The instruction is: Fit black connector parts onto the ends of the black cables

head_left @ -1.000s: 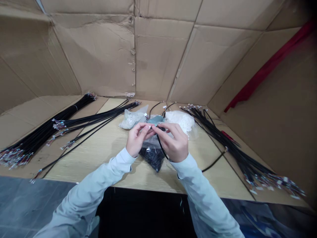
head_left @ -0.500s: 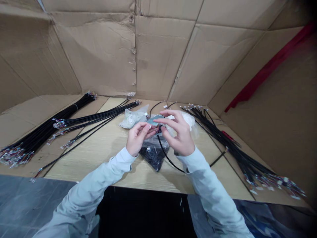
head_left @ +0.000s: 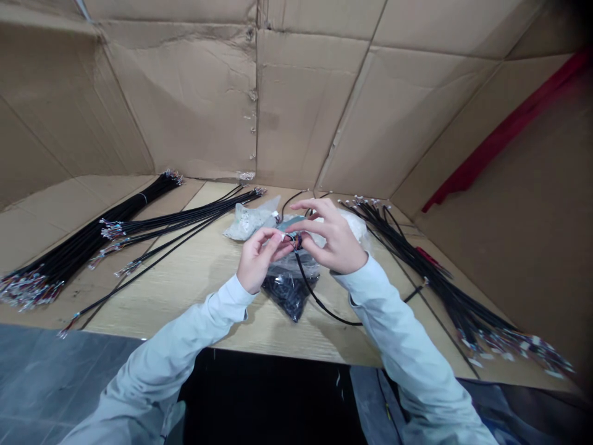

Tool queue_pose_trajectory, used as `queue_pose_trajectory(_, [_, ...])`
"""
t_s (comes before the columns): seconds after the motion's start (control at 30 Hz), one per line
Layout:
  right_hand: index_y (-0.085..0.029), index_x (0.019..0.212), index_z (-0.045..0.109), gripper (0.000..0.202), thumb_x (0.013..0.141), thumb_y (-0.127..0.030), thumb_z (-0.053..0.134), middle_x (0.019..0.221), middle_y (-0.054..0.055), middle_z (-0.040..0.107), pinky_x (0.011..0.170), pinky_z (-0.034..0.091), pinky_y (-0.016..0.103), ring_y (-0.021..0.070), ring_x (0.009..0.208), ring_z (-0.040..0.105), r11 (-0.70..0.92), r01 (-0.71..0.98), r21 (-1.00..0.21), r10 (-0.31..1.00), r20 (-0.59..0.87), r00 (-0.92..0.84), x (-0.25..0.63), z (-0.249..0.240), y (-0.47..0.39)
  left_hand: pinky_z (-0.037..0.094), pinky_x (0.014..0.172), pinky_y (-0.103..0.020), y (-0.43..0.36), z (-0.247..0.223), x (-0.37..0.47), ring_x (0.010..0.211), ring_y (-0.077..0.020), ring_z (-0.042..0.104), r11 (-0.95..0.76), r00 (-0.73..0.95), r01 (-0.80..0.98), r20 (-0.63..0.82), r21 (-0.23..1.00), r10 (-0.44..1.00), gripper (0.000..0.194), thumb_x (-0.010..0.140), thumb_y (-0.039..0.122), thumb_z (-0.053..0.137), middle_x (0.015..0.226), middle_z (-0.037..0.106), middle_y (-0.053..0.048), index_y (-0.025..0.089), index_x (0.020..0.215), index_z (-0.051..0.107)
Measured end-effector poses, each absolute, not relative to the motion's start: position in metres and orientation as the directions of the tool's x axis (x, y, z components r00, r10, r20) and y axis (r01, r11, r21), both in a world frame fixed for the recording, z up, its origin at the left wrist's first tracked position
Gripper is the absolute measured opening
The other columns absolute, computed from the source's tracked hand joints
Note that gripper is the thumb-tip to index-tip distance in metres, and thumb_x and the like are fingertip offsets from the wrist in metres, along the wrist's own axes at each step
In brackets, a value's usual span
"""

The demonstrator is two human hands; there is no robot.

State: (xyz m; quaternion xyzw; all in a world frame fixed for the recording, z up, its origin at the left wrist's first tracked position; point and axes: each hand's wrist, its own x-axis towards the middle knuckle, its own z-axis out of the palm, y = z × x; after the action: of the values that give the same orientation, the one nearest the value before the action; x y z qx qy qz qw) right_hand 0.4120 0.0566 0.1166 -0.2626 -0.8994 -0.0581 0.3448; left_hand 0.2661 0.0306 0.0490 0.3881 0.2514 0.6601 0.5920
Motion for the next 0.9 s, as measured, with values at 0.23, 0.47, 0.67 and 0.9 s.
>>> queue_pose_trajectory(0.23, [-0.016,0.077,0.065,0.017,0.071,-0.022,0.050,0.111,0.007,0.053,0.086,0.041,0.034,0.0190,0.099,0.046,0.846,0.531,-0.048,0.447,0.604,-0.659,0.411,0.119,0.053,0.052,0.069,-0.018,0.033,0.045,0.265,0.074,-0.0067,0.059,-0.206,-0.015,-0.544,0.237,0.813,0.971,0.021,0.069,0.033,0.065,0.078,0.059,0.001,0.015,0.078,0.058])
queue_pose_trajectory(0.47, [-0.016,0.080,0.063,0.023,0.070,-0.037,0.057,0.113,0.007,0.052,0.093,0.037,0.037,0.0202,0.105,0.046,0.827,0.553,-0.095,0.511,0.536,-0.672,0.411,0.114,0.052,0.051,0.065,-0.019,0.035,0.044,0.264,0.076,-0.0086,0.056,-0.270,-0.017,-0.484,0.300,0.832,0.954,0.019,0.073,0.033,0.061,0.080,0.056,0.000,0.016,0.080,0.058])
queue_pose_trajectory(0.67, [-0.016,0.076,0.063,0.019,0.072,-0.034,0.057,0.114,0.007,0.052,0.094,0.039,0.038,0.0192,0.106,0.048,0.823,0.511,-0.248,0.565,0.445,-0.695,0.414,0.113,0.056,0.050,0.061,-0.021,0.035,0.043,0.263,0.072,-0.0098,0.053,-0.327,0.004,-0.386,0.356,0.863,0.935,0.021,0.075,0.035,0.058,0.081,0.055,-0.002,0.016,0.082,0.059])
queue_pose_trajectory(0.9, [-0.018,0.084,0.064,0.018,0.073,-0.032,0.058,0.110,0.006,0.054,0.083,0.048,0.032,0.0160,0.101,0.053,0.719,0.478,-0.504,0.688,0.422,-0.590,0.415,0.105,0.053,0.044,0.054,-0.019,0.036,0.043,0.261,0.061,-0.0071,0.048,-0.346,-0.016,-0.318,0.359,0.883,0.933,0.023,0.076,0.037,0.056,0.078,0.053,-0.002,0.015,0.081,0.060])
